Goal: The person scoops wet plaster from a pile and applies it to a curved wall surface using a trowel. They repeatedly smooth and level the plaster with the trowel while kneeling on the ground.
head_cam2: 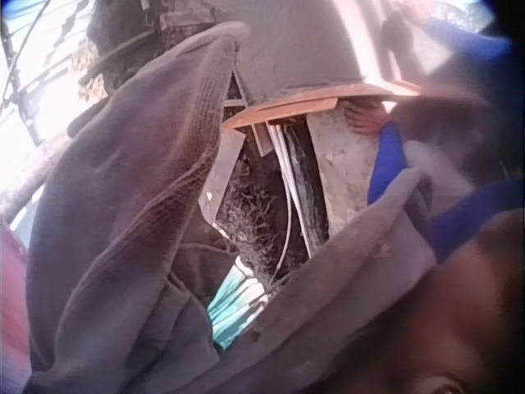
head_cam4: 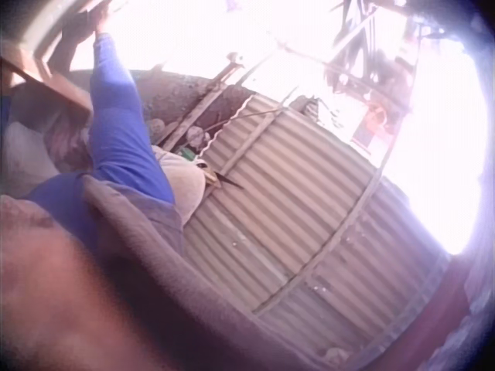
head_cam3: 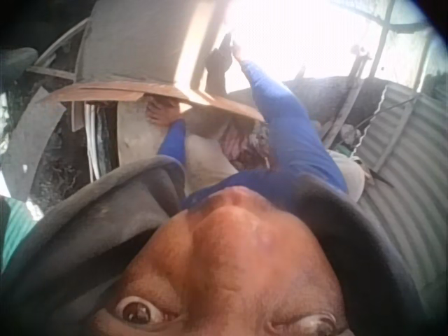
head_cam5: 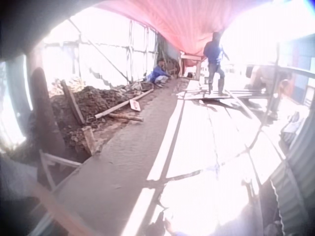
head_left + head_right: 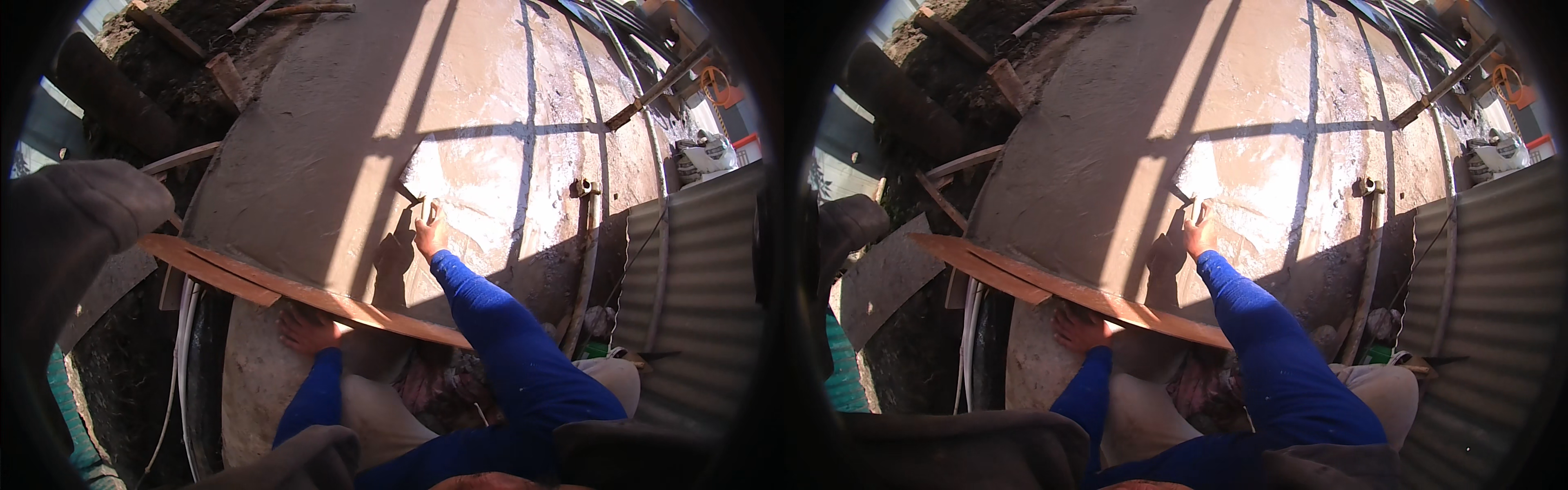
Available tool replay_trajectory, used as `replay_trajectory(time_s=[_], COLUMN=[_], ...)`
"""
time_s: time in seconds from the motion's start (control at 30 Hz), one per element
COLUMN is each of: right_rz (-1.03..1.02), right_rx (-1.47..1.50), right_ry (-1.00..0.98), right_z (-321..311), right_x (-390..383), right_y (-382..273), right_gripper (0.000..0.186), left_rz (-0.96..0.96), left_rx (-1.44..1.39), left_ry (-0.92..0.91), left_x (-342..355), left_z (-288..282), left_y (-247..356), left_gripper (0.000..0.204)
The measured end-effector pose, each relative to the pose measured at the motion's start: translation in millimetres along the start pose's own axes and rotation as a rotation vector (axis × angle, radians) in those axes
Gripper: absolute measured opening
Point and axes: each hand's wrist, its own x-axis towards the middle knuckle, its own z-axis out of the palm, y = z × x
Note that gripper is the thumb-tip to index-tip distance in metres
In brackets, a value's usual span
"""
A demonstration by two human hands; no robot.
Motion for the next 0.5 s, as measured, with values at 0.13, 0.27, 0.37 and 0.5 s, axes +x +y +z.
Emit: replay_trajectory(time_s=[0.13, 0.27, 0.37, 0.5], right_rz=[0.063, -0.298, -0.171, -0.202], right_rx=[0.23, 0.165, 0.231, 0.287], right_ry=[-0.243, -0.182, -0.416, -0.528], right_z=[48, 53, 37, -38], right_x=[-37, -37, -79, -114], right_y=[-61, -72, -116, -141], right_gripper=[0.061, 0.059, 0.06, 0.059], left_rz=[-0.013, 0.006, -0.038, -0.037], left_rx=[-0.011, -0.07, 0.003, 0.019], left_ry=[-0.002, -0.011, -0.052, -0.023], left_x=[-3, -6, -6, -4], left_z=[3, -1, 4, 6], left_y=[-10, 21, 0, -10], left_gripper=[0.072, 0.072, 0.072, 0.071])
